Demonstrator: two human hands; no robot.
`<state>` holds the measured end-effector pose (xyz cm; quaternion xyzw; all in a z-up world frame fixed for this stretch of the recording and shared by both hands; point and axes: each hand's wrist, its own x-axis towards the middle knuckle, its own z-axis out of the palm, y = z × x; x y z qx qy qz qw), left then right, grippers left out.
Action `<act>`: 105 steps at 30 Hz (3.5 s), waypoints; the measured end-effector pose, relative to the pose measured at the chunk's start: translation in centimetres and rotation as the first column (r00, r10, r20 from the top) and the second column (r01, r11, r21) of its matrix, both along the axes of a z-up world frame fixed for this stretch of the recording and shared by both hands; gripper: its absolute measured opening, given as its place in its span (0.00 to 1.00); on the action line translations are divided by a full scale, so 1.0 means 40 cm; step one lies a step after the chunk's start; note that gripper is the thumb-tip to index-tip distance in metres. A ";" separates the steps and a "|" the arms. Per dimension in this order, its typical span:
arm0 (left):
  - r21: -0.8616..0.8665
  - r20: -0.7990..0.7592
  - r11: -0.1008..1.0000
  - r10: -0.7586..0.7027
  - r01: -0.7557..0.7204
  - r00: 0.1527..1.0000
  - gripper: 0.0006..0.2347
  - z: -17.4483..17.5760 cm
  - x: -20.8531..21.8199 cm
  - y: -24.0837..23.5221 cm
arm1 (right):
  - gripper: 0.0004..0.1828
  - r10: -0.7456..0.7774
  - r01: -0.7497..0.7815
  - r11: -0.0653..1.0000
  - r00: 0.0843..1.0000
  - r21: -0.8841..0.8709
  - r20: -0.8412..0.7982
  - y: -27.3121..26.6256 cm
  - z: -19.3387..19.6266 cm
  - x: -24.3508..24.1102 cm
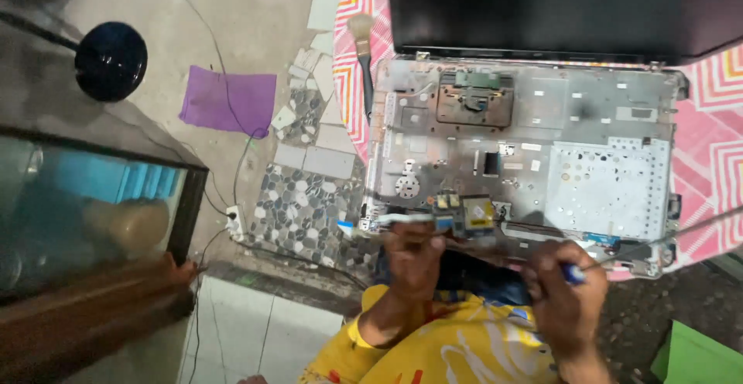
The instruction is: The person removes a small circuit board from the internal chassis of a disassembled laptop using a screwdriver. They then use a brush to clean the component and the surrounding area before reinserting the board into its slot.
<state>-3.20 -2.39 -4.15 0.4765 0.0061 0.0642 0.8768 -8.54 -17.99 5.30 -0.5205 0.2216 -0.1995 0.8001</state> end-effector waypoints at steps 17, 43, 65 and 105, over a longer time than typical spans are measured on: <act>-0.104 -0.039 0.887 -0.455 0.449 0.890 0.10 0.131 0.031 -0.088 | 0.13 -0.209 0.218 0.967 0.975 -0.132 0.074 -0.010 -0.011 0.028; 0.007 -0.138 0.425 -0.896 0.905 0.422 0.10 0.238 0.077 -0.039 | 0.12 0.375 -0.395 0.684 0.911 -0.613 -0.169 -0.190 0.010 0.027; 0.670 0.171 0.658 -0.586 0.343 0.792 0.06 0.215 0.206 -0.019 | 0.04 0.272 -0.431 0.305 0.894 -0.849 -0.356 -0.269 0.099 0.169; 0.432 -0.296 0.490 -0.717 0.758 0.632 0.19 0.448 0.290 -0.154 | 0.14 0.412 -0.381 0.749 0.908 -0.542 -0.069 -0.135 0.119 0.038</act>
